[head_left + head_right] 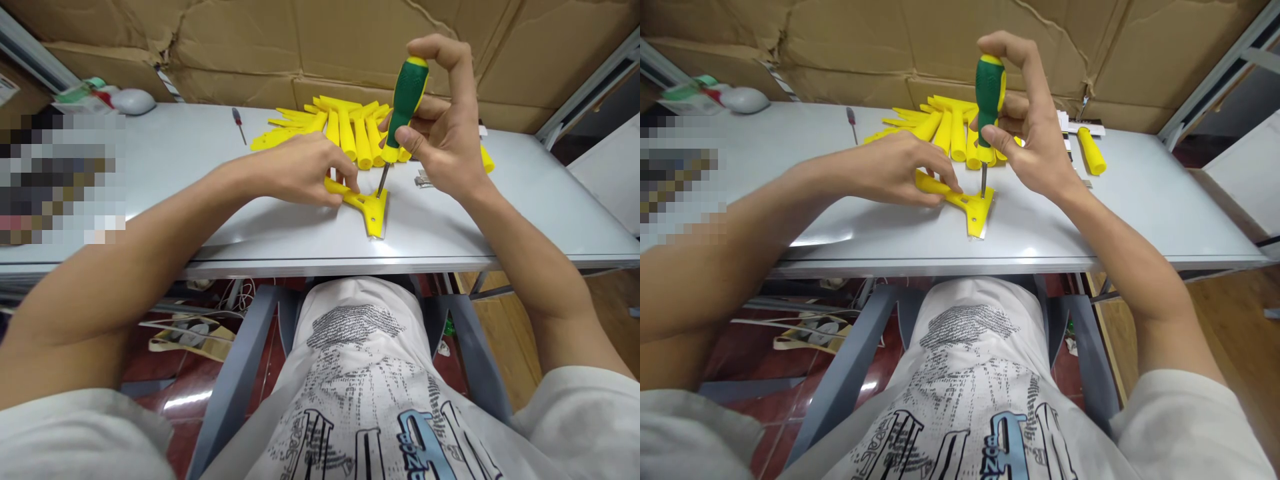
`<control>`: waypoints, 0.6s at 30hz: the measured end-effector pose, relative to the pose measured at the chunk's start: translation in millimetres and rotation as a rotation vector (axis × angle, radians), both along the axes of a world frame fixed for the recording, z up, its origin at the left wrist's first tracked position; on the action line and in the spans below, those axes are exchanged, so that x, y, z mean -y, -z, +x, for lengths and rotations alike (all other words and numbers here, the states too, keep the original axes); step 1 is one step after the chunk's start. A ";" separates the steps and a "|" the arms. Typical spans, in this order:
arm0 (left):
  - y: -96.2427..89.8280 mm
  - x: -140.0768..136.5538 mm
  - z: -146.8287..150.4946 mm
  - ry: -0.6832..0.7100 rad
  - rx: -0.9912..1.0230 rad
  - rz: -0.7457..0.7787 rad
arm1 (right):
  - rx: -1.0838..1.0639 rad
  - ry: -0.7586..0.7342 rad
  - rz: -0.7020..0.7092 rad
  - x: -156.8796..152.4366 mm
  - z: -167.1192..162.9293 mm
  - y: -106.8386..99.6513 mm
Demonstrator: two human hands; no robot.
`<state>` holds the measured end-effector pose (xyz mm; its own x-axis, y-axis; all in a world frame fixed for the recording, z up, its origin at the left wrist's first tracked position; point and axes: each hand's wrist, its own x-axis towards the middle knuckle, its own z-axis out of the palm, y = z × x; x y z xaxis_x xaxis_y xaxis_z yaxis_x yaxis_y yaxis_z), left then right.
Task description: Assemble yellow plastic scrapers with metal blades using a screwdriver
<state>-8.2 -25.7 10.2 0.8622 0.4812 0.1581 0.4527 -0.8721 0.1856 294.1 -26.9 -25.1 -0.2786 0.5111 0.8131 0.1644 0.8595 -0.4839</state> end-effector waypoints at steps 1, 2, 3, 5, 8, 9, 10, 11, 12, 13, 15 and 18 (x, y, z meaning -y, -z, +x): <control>0.1 0.0 -0.1 0.004 0.000 -0.002 | 0.007 0.003 -0.014 0.6 0.0 -0.3; -0.3 0.4 -0.1 0.006 0.002 -0.003 | 0.009 0.003 -0.022 0.7 0.1 -0.7; -0.9 1.0 -0.2 0.007 0.005 -0.005 | 0.011 -0.005 -0.026 0.3 0.5 -1.1; -2.7 2.5 -0.1 0.013 0.001 -0.008 | 0.019 -0.046 -0.035 -1.9 1.9 -2.2; -3.9 3.2 -0.1 0.028 -0.011 -0.012 | 0.036 -0.087 -0.079 -6.7 4.8 -4.1; -3.5 2.6 -0.2 0.029 -0.006 -0.013 | 0.048 -0.072 -0.110 -7.8 5.4 -4.7; -2.6 1.5 -0.4 0.027 0.004 -0.012 | 0.055 -0.047 -0.138 -8.4 5.6 -5.1; -1.5 0.1 -0.6 0.022 0.014 -0.012 | 0.060 -0.026 -0.161 -8.3 5.5 -5.3; -0.2 -1.5 -1.0 0.019 0.021 -0.011 | 0.062 -0.015 -0.172 -7.5 4.9 -5.4; 1.1 -3.0 -1.4 0.015 0.028 -0.008 | 0.059 -0.019 -0.166 -6.0 4.1 -5.4; 3.0 -5.1 -2.1 0.012 0.034 -0.009 | 0.047 -0.058 -0.114 -1.6 1.9 -5.2; 3.7 -4.5 -2.4 0.021 0.027 -0.051 | 0.035 -0.064 -0.022 6.2 -1.3 -5.8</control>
<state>-10.6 -21.1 6.5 0.8681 0.4708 0.1572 0.4285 -0.8707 0.2415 292.8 -33.1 -19.3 -0.3394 0.5090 0.7911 0.1269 0.8581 -0.4976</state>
